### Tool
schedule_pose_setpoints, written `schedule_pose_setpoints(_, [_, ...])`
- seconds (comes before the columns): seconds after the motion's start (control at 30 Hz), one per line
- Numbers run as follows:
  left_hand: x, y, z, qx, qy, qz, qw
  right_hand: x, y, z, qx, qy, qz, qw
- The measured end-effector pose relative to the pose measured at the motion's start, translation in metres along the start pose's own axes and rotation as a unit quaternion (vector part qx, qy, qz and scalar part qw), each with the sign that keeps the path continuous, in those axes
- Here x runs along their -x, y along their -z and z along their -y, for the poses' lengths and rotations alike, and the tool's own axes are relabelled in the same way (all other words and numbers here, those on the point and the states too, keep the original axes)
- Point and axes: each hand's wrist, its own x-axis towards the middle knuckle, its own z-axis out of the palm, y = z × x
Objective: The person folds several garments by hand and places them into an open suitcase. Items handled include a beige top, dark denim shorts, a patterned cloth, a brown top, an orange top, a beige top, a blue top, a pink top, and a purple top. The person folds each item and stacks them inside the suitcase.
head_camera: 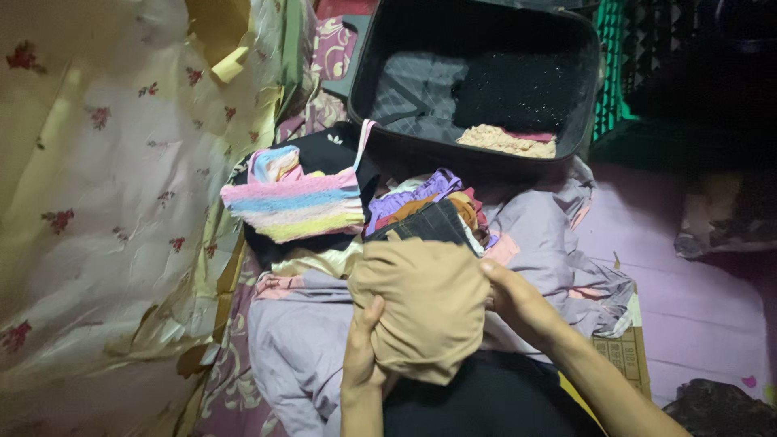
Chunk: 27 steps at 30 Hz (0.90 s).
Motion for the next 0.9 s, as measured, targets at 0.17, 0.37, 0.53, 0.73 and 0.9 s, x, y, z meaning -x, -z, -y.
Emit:
schedule_pose_setpoints(0.17, [0.001, -0.014, -0.017, 0.02, -0.068, 0.008, 0.997, -0.01, 0.01, -0.037, -0.183, -0.063, 0.156, 0.969])
schedule_pose_setpoints(0.37, [0.001, -0.022, -0.011, 0.079, -0.032, 0.043, 0.995, -0.036, -0.002, -0.06, -0.277, -0.111, 0.015, 0.954])
schedule_pose_setpoints(0.53, [0.005, -0.018, -0.001, -0.02, -0.054, 0.025, 0.998, -0.063, -0.007, -0.015, -0.25, 0.029, 0.109, 0.962])
schedule_pose_setpoints(0.73, [0.002, 0.018, 0.008, -0.023, -0.082, -0.033, 0.996, -0.051, -0.028, 0.014, -0.122, -0.073, 0.116, 0.983])
schedule_pose_setpoints(0.9, [-0.01, 0.066, 0.024, -0.006, -0.049, -0.03, 0.998, -0.044, -0.034, 0.004, -0.106, -0.086, 0.105, 0.985])
